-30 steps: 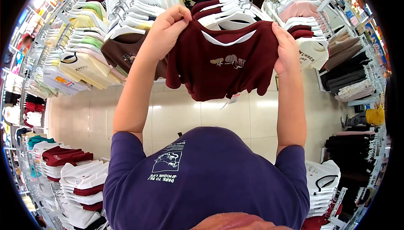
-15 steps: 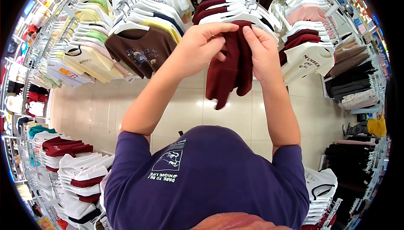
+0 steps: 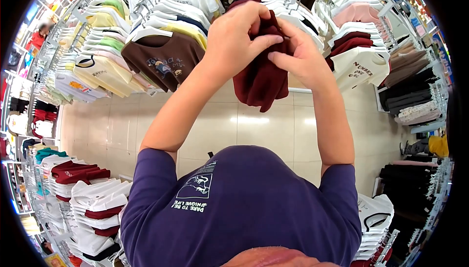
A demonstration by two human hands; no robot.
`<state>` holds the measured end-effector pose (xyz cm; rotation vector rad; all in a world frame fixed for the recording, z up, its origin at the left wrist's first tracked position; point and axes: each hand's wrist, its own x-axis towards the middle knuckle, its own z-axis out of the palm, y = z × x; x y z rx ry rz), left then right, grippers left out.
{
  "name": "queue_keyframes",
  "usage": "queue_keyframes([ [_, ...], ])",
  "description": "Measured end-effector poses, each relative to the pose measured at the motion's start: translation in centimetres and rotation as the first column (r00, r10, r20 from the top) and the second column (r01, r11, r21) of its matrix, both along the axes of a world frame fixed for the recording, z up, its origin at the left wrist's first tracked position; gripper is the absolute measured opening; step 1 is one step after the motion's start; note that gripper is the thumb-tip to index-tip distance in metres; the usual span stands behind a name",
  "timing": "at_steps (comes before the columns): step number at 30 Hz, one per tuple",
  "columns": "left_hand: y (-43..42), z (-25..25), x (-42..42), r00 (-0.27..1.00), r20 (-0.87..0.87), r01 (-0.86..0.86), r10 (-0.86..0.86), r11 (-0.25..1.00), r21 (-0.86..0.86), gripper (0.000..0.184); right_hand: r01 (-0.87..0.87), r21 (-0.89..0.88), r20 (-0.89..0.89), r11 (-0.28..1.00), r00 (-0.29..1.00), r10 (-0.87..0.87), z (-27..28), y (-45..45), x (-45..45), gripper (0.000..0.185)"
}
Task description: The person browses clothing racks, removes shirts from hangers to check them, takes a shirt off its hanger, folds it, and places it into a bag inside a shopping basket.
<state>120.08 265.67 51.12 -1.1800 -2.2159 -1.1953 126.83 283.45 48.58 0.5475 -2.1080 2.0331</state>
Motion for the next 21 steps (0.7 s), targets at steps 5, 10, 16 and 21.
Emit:
queue_keyframes([
  [5, 0.8, -1.7, -2.9, 0.941, 0.045, 0.323, -0.336, 0.93, 0.178, 0.033, 0.021, 0.048, -0.149, 0.999, 0.989, -0.014, 1.2, 0.6, 0.2, 0.05],
  [10, 0.4, -0.7, -1.6, 0.961, 0.116, 0.246, -0.249, 0.968, 0.038, 0.02, 0.164, 0.062, -0.04, 0.984, 0.986, -0.162, -0.1, 1.6, 0.4, 0.05],
  [16, -0.4, -0.9, -2.0, 0.976, 0.062, 0.21, -0.208, 0.978, -0.017, 0.021, 0.358, 0.372, 0.029, 0.856, 0.918, -0.396, -3.2, 0.8, 1.6, 0.041],
  [21, -0.6, 0.7, 2.1, 0.87, 0.21, 0.438, -0.446, 0.895, 0.085, 0.027, 0.491, -0.159, 0.275, 0.856, 0.855, -0.44, -2.1, -0.2, 2.1, 0.031],
])
